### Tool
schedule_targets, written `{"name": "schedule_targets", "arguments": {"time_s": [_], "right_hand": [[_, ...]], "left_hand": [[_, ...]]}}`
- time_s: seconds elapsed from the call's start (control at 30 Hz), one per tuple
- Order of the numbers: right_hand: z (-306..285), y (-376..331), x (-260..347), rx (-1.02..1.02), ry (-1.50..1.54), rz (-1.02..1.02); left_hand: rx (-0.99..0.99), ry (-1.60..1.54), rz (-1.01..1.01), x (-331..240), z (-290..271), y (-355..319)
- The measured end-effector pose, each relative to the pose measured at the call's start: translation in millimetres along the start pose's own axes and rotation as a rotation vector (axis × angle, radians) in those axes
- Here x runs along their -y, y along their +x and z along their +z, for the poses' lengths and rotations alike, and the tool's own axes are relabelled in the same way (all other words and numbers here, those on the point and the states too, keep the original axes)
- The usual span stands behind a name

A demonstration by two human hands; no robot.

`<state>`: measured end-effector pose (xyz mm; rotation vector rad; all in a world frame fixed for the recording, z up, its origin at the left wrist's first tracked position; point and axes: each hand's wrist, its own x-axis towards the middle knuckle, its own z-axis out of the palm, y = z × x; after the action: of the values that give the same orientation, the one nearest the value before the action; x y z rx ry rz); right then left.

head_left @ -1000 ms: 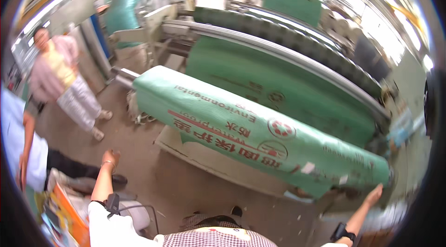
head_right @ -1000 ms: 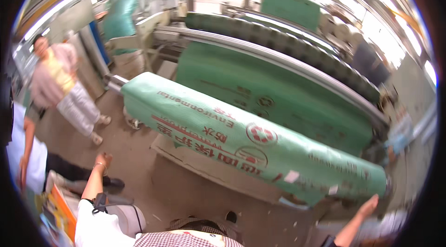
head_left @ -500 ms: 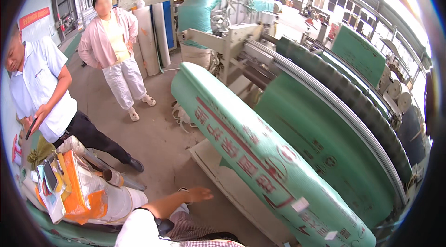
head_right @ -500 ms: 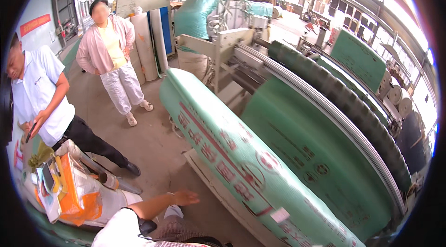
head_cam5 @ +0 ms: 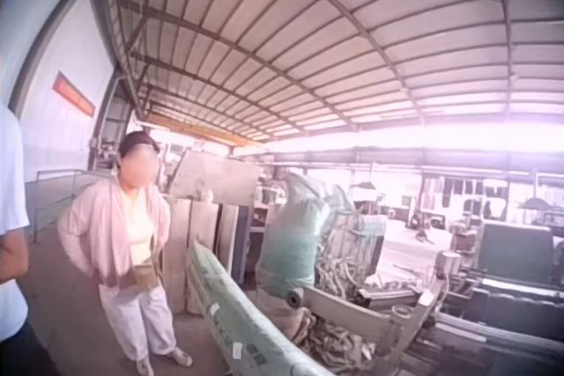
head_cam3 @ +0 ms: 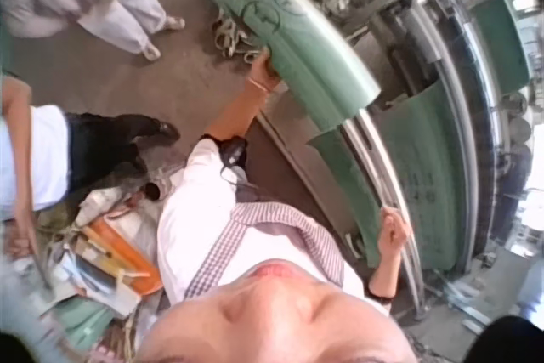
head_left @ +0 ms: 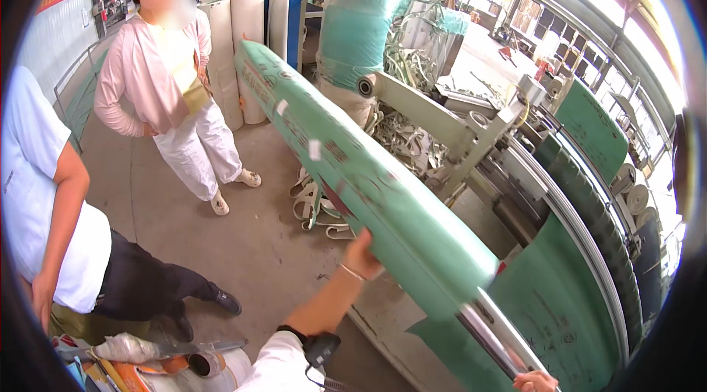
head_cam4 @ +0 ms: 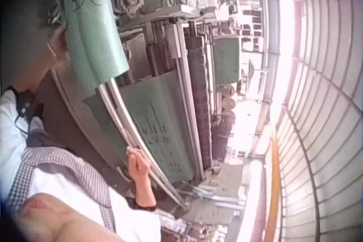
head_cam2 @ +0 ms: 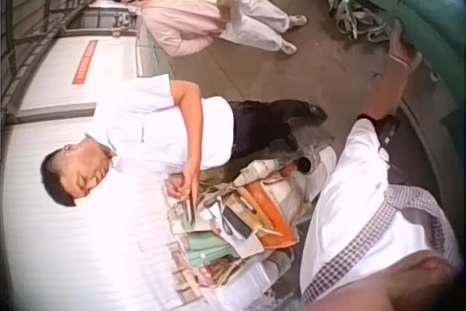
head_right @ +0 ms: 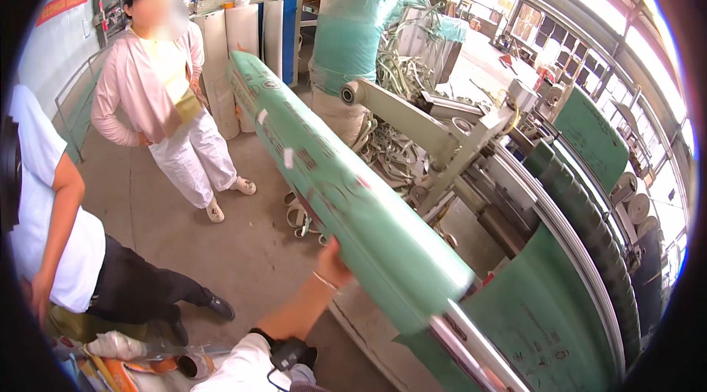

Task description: Operating an industrial roll-processing machine to feed and align large sheets of green material.

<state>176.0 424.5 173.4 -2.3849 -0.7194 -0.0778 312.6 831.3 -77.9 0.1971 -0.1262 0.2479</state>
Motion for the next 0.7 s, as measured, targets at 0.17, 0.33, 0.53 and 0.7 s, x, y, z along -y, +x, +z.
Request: {"name": "schedule_targets", "arguments": {"time_s": [0.17, 0.33, 0.53, 0.7], "right_hand": [[53.8, 29.2, 28.1, 0.259, 0.038, -0.024], [85.6, 14.9, 12.8, 0.253, 0.139, -0.008], [130.3, -44.8, 5.4, 0.198, 0.207, -0.229], [124.7, -159.2, -9.8, 0.231, -0.236, -0.183]], "left_hand": [[-0.448, 0.135, 0.153, -184.7, -10.3, 74.6], [-0.631, 0.290, 0.091, -190.9, -49.9, -4.1], [-0.924, 0.346, -0.348, -44.9, -38.3, -192.8], [-0.830, 0.411, -0.763, 80.7, 13.5, -310.1]]}}
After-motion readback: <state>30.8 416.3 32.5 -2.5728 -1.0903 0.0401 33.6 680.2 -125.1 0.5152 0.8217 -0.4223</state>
